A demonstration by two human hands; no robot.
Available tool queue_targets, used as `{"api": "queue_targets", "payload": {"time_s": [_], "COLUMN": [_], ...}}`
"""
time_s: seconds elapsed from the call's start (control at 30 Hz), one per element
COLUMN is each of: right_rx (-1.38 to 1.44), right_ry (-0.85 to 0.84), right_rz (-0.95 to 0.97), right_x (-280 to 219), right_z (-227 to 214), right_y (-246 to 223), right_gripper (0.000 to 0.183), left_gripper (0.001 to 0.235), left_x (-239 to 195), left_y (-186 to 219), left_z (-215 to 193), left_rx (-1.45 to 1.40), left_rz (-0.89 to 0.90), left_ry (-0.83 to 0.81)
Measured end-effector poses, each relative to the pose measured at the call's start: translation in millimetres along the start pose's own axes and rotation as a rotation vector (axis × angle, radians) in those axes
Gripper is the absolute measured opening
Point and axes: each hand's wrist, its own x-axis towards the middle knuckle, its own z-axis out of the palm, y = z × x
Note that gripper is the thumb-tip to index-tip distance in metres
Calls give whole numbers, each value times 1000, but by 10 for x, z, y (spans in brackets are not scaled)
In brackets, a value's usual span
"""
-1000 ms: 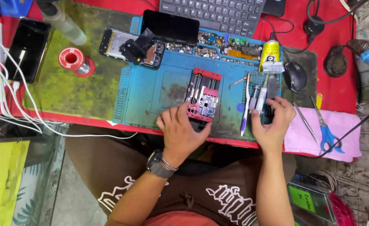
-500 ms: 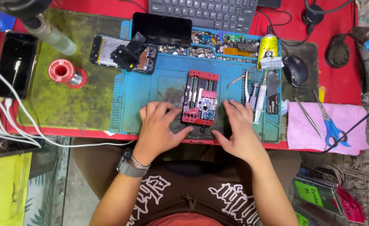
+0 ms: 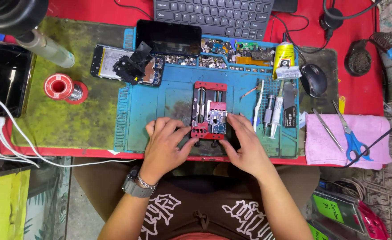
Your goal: The person places a small electronic component on a workbench and secures it in a red clamp. They then use a metal tool to carefully manipulate and adjust parts on the component's circuit board.
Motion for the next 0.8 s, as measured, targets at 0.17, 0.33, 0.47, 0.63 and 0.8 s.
{"api": "queue_targets", "payload": {"time_s": [0.17, 0.33, 0.47, 0.63, 0.8], "right_rx": [6, 16, 30, 27, 10], "right_ry": [10, 36, 68, 97, 129], "right_rz": [-4, -10, -20, -43, -29], "right_x": [-14, -30, -66, -73, -65], "right_z": [15, 23, 43, 60, -10], "right_y": [17, -8, 37, 81, 8], "right_gripper": [71, 68, 66, 63, 61], "left_gripper": [29, 27, 27, 28, 27], "left_x": [-2, 3, 8, 44, 50], "left_y": [7, 23, 9, 28, 55], "left_z": [-11, -38, -25, -63, -86], "left_rx": [-1, -5, -8, -32, -63], "left_rz": [1, 23, 30, 26, -13], "left_ry": [-11, -10, -10, -19, 18]}}
